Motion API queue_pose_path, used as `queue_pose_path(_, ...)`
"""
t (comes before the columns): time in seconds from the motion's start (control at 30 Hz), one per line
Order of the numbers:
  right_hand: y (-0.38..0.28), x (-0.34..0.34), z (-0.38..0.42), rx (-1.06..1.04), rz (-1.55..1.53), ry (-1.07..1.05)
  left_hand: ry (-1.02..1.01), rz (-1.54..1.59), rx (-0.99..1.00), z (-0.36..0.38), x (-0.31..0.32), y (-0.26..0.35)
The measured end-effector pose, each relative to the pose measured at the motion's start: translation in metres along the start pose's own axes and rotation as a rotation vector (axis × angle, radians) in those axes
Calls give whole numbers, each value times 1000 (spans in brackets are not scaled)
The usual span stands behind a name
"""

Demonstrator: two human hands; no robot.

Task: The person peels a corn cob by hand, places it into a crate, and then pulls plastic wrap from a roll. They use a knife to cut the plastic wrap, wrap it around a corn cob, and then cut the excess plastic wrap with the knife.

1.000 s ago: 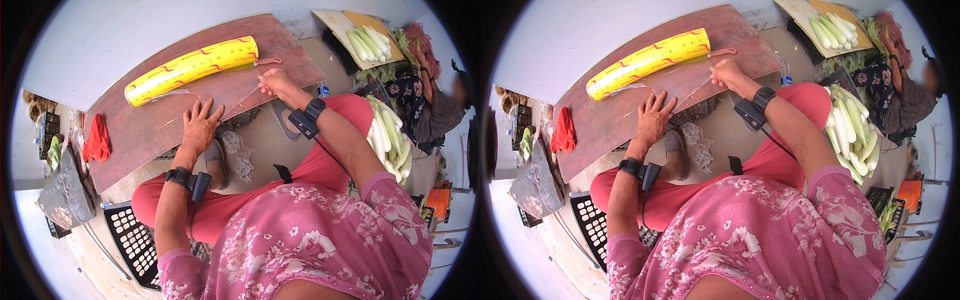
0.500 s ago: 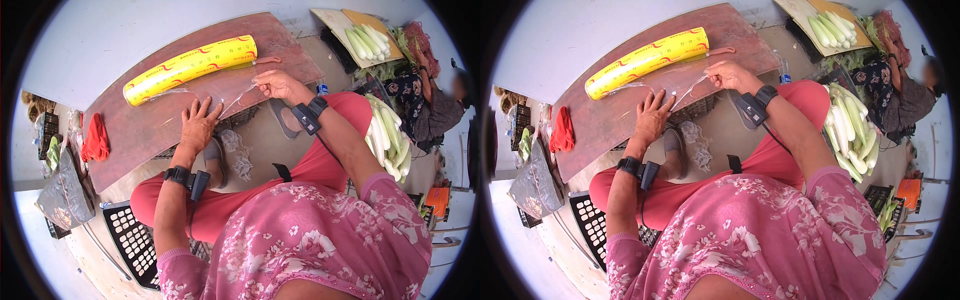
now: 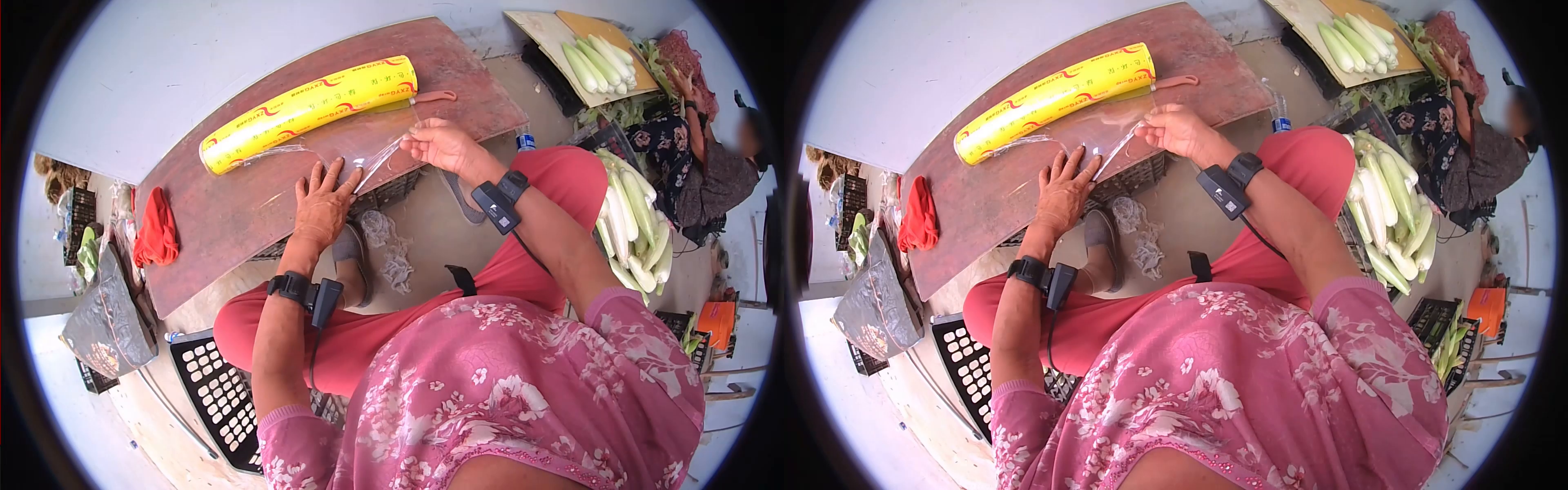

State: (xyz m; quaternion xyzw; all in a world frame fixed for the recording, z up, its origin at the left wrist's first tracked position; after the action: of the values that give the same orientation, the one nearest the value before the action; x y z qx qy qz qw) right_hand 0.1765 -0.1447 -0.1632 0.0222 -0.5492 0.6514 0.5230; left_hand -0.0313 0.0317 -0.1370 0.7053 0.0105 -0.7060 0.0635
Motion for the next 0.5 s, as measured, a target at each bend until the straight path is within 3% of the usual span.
queue_pose_path(0.13, 1, -2, 1, -67, 55, 59, -7, -5, 1, 0, 0, 0)
queue_pose_path(0.5, -3, -7, 7, 128, 167, 30, 23, 12, 9, 0, 3, -1)
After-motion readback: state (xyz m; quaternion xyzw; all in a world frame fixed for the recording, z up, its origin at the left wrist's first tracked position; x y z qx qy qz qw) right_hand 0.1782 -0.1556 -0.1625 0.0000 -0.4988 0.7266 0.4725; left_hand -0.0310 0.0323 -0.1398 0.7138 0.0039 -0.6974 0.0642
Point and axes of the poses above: each hand's wrist, its own z-axis away from the middle knuckle, its own x-axis out of the palm, y = z × x, the point moved 2 cm from there along -z, towards the middle knuckle, and after that the axes turned 2 degrees about -x, right-handed, at the moved point
